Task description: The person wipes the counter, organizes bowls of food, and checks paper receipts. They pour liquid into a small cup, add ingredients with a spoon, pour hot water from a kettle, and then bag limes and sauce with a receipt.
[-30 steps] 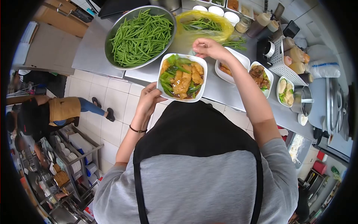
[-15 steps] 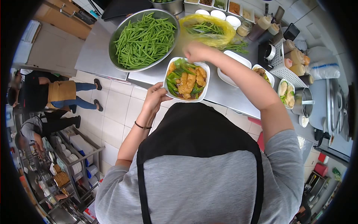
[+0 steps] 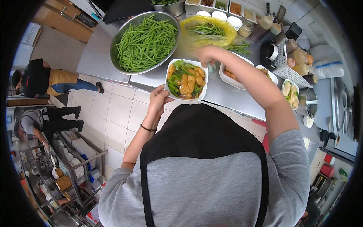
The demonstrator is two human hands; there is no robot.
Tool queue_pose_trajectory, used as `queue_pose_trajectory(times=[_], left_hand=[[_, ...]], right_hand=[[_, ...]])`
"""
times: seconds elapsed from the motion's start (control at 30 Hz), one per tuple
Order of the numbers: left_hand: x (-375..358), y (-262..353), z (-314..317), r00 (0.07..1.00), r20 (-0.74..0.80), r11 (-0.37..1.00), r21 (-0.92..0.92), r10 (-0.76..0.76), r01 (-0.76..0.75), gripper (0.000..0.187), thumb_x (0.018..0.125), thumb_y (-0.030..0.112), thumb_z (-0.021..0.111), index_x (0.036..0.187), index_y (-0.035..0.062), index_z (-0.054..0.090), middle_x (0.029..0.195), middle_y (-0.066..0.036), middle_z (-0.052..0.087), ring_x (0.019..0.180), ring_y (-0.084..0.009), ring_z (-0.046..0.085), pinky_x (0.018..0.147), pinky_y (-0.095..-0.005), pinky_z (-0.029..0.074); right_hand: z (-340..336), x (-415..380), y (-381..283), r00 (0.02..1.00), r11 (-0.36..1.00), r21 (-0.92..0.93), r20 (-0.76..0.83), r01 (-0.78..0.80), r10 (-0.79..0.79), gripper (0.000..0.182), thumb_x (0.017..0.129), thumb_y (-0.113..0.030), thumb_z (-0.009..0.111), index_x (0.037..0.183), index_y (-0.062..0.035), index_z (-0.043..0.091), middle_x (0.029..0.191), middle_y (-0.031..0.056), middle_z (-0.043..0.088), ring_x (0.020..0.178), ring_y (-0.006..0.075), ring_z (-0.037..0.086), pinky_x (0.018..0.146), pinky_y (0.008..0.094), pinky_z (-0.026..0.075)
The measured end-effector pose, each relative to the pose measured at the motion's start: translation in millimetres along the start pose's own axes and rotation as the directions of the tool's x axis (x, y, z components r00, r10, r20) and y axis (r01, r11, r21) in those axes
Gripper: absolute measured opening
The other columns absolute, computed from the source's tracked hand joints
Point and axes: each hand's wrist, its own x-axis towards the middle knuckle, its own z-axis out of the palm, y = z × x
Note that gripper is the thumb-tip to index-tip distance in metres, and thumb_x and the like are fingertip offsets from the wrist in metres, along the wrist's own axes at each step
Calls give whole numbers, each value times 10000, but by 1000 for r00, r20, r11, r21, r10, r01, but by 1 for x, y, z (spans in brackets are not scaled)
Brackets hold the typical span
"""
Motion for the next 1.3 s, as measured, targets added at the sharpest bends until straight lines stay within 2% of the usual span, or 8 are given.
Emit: queue_pose_trajectory(times=[0.2, 0.27, 0.4, 0.6, 0.67, 0.83, 1.0, 1.3], left_hand=[[-7, -1, -13, 999, -31, 1000, -7, 7, -8, 310, 742, -31, 420, 1035, -104, 488, 882, -145, 593, 702, -181, 621, 597, -257, 550], [-10, 1, -13, 999, -32, 999, -39, 5, -6, 300, 740, -32, 418, 1022, -101, 492, 882, -144, 594, 707, -183, 623, 597, -258, 550], [-14, 10, -10, 1000, -13, 997, -70, -17, 16, 294, 737, -32, 416, 1013, -96, 495, 891, -142, 593, 728, -188, 625, 605, -262, 552], [-25, 24, -6, 1000, 11, 998, -64, -4, 5, 326, 738, -31, 419, 1050, -102, 481, 892, -142, 594, 745, -189, 624, 623, -274, 558], [-25, 27, -6, 1000, 24, 997, -79, 3, -2, 333, 738, -32, 420, 1058, -105, 478, 889, -143, 594, 747, -189, 623, 625, -275, 559], [-26, 31, -10, 998, 60, 999, -42, 14, -11, 323, 742, -17, 415, 1051, -90, 477, 902, -146, 596, 760, -193, 625, 651, -279, 553], [-27, 34, -4, 998, 63, 999, -22, 25, -23, 328, 747, -3, 405, 1056, -89, 471, 911, -150, 597, 769, -193, 626, 663, -280, 550], [-22, 34, 2, 999, 48, 1000, -7, 21, -21, 354, 735, -5, 410, 1071, -104, 462, 904, -154, 597, 753, -200, 628, 662, -286, 551]], right_hand=[[10, -1, 41, 989, 944, 330, -139, -9, 58, 212, 599, -99, 704, 762, -43, 581, 753, 105, 593, 658, 202, 617, 525, 298, 500], [65, 32, 69, 799, 982, -106, -572, 154, -187, 218, 596, -135, 715, 715, -43, 556, 732, 92, 602, 723, 241, 609, 631, 323, 496], [105, 44, 72, 702, 861, -508, -616, -5, -359, 241, 595, -183, 722, 731, -49, 574, 785, 89, 609, 797, 277, 582, 686, 359, 468], [61, -11, 63, 855, 969, 213, -519, 122, 6, 140, 665, -185, 684, 725, -77, 618, 751, 99, 603, 689, 257, 566, 633, 357, 445], [60, -6, 78, 721, 726, 433, -682, 534, -123, 131, 677, -163, 682, 702, -60, 603, 740, 86, 598, 664, 249, 544, 628, 335, 427], [35, -20, 81, 719, 871, 291, -688, 396, -97, 88, 677, -112, 656, 672, -50, 595, 768, 77, 613, 720, 216, 571, 667, 314, 437], [13, -42, 70, 868, 553, 695, -484, 458, -110, 88, 697, -32, 602, 783, -26, 584, 759, 68, 629, 659, 154, 582, 561, 257, 452], [5, -58, 36, 799, 578, 586, -562, 567, -213, 172, 750, -27, 564, 905, -47, 635, 873, 85, 630, 703, 162, 599, 608, 271, 479]])
